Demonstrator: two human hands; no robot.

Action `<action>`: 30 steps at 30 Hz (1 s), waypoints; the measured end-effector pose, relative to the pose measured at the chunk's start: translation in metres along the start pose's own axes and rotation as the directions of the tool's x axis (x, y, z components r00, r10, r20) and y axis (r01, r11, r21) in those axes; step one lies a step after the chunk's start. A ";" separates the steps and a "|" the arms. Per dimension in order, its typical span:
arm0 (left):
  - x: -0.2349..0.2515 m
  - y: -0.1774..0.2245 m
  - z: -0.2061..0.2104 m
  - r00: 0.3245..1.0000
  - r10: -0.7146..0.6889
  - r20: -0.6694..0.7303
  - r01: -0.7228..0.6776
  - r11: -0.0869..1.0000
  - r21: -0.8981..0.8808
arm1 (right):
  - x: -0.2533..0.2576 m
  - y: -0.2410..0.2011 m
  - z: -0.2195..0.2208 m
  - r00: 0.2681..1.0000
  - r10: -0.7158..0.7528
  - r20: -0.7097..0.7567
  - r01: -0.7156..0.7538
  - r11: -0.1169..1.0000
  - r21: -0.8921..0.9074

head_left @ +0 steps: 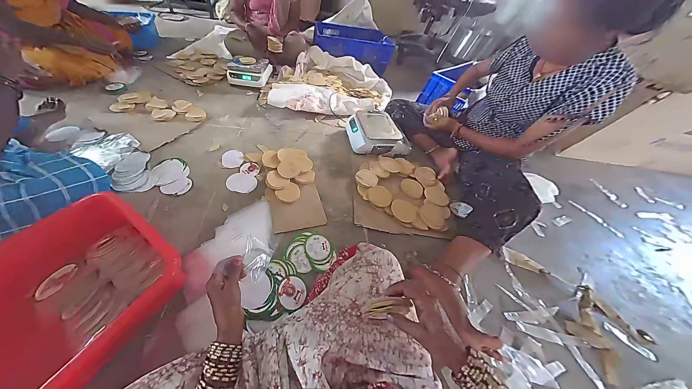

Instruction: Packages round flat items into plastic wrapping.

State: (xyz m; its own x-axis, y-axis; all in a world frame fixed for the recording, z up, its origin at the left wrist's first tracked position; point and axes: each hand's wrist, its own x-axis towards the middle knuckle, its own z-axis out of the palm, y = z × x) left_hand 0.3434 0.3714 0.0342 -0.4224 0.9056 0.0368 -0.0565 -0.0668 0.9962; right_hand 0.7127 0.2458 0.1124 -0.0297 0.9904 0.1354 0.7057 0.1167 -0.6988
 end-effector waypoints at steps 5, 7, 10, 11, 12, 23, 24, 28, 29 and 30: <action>-0.004 0.007 0.004 0.996 0.088 0.010 -0.088 0.996 0.029 | 0.009 -0.006 0.015 0.999 -0.051 -0.002 0.051 0.999 -0.014; -0.008 0.014 0.002 0.989 0.143 0.028 -0.145 0.987 0.063 | 0.012 -0.009 0.010 0.998 -0.056 -0.012 0.056 0.997 0.057; -0.013 0.026 0.000 0.960 0.275 0.060 -0.279 0.955 0.098 | 0.010 -0.012 0.005 0.996 -0.073 0.050 0.078 0.991 -0.110; -0.017 0.032 0.002 0.946 0.312 0.086 -0.319 0.944 0.080 | 0.010 -0.013 0.003 0.992 -0.041 0.120 0.059 0.987 -0.150; -0.022 0.038 0.003 0.929 0.352 0.115 -0.360 0.932 0.053 | 0.011 -0.013 0.002 0.983 -0.013 0.182 0.045 0.984 -0.173; -0.079 0.099 -0.009 0.792 0.502 0.347 -0.537 0.843 0.007 | 0.040 -0.072 -0.015 0.993 -0.117 0.002 0.100 0.856 0.507; -0.082 0.103 -0.010 0.781 0.501 0.372 -0.541 0.841 0.004 | 0.045 -0.090 -0.023 0.975 -0.221 -0.005 0.174 0.753 0.635; -0.091 0.112 -0.007 0.722 0.513 0.465 -0.572 0.820 -0.016 | 0.066 -0.160 -0.034 0.779 -0.625 -0.059 0.415 0.443 0.794; -0.094 0.114 -0.005 0.709 0.517 0.480 -0.578 0.815 -0.023 | 0.067 -0.173 -0.031 0.751 -0.657 -0.064 0.437 0.422 0.794; -0.097 0.118 -0.004 0.696 0.522 0.493 -0.586 0.810 -0.029 | 0.068 -0.182 -0.027 0.742 -0.668 -0.053 0.436 0.421 0.795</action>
State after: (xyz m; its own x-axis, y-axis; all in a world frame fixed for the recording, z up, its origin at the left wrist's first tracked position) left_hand 0.3740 0.2735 0.1479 0.1228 0.8019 0.5847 0.1754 -0.5974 0.7825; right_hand 0.6017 0.2895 0.2677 -0.4562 0.6528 0.6047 -0.2789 0.5404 -0.7938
